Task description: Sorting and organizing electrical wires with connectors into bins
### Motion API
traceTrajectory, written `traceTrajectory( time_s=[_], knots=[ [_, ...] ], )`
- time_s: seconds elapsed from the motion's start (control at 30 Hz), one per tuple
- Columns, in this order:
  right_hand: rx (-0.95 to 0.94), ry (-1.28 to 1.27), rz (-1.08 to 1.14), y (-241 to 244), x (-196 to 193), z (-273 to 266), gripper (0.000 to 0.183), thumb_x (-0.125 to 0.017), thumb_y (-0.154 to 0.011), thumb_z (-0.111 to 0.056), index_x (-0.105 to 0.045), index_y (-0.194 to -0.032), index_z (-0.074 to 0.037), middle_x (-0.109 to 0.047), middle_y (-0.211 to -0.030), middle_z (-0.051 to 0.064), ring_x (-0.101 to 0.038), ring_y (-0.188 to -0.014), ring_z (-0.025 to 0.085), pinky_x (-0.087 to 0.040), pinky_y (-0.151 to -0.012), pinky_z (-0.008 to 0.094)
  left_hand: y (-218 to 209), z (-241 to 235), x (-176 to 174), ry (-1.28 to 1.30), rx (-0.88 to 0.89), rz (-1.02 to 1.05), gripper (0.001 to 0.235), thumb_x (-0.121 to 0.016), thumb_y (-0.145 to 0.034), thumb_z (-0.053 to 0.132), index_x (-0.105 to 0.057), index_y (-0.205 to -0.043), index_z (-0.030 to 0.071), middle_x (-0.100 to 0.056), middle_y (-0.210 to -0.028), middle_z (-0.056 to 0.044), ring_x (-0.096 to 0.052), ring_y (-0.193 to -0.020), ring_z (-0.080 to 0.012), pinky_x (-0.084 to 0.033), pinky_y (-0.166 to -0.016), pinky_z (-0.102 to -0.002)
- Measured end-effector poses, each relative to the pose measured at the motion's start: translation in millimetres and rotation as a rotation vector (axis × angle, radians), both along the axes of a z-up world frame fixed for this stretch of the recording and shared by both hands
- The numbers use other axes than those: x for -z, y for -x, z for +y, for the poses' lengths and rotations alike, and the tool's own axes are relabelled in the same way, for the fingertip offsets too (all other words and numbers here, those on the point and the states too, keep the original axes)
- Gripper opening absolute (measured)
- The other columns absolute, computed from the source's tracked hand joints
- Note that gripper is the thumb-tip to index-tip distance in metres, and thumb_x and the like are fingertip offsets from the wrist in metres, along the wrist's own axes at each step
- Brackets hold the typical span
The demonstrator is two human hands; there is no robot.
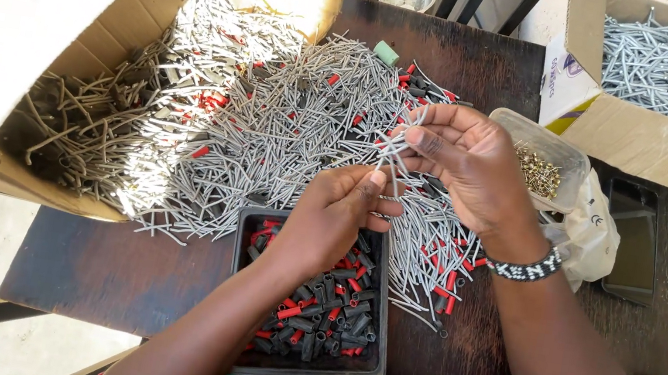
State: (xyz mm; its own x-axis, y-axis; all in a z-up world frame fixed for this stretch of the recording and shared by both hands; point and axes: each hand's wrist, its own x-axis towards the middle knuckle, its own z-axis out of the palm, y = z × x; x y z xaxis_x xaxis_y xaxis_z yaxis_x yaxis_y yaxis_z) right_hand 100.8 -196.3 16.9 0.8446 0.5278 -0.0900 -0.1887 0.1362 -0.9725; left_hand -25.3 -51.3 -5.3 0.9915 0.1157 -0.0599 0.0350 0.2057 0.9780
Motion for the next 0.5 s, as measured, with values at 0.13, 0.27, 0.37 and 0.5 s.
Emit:
traceTrajectory(
  time_s=[0.13,0.27,0.37,0.5],
  knots=[
    [0.034,-0.007,0.012,14,5,13,0.028,-0.075,-0.091,-0.005,-0.063,-0.115,0.004,-0.074,-0.096,0.015,-0.077,-0.081,0.020,-0.069,-0.073,0.032,-3,4,8,0.159,-0.062,0.077,0.039,-0.045,-0.105,0.012,-0.061,-0.128,-0.015,-0.076,-0.106,-0.022,-0.077,-0.087,-0.0216,-0.066,-0.074,-0.031],
    [0.026,-0.020,0.034,15,17,16,0.027,-0.074,-0.092,-0.005,-0.061,-0.115,0.002,-0.074,-0.094,0.014,-0.077,-0.081,0.020,-0.069,-0.074,0.033,-1,8,8,0.140,-0.100,0.096,0.036,-0.048,-0.104,0.010,-0.064,-0.125,-0.014,-0.077,-0.100,-0.020,-0.077,-0.083,-0.0189,-0.066,-0.074,-0.031],
    [0.026,-0.007,0.032,17,18,16,0.029,-0.073,-0.093,-0.006,-0.059,-0.118,0.001,-0.072,-0.095,0.011,-0.076,-0.083,0.018,-0.069,-0.075,0.031,-1,8,3,0.104,-0.128,0.107,0.033,-0.052,-0.101,0.007,-0.067,-0.122,-0.014,-0.077,-0.095,-0.021,-0.076,-0.080,-0.0182,-0.067,-0.074,-0.031],
    [-0.006,-0.013,0.044,17,24,18,0.031,-0.068,-0.096,-0.003,-0.060,-0.126,0.002,-0.069,-0.097,0.008,-0.072,-0.083,0.014,-0.065,-0.076,0.027,-1,8,2,0.049,-0.161,0.107,0.031,-0.056,-0.098,0.006,-0.069,-0.118,-0.014,-0.075,-0.089,-0.021,-0.076,-0.075,-0.0185,-0.068,-0.071,-0.031]
  ],
)
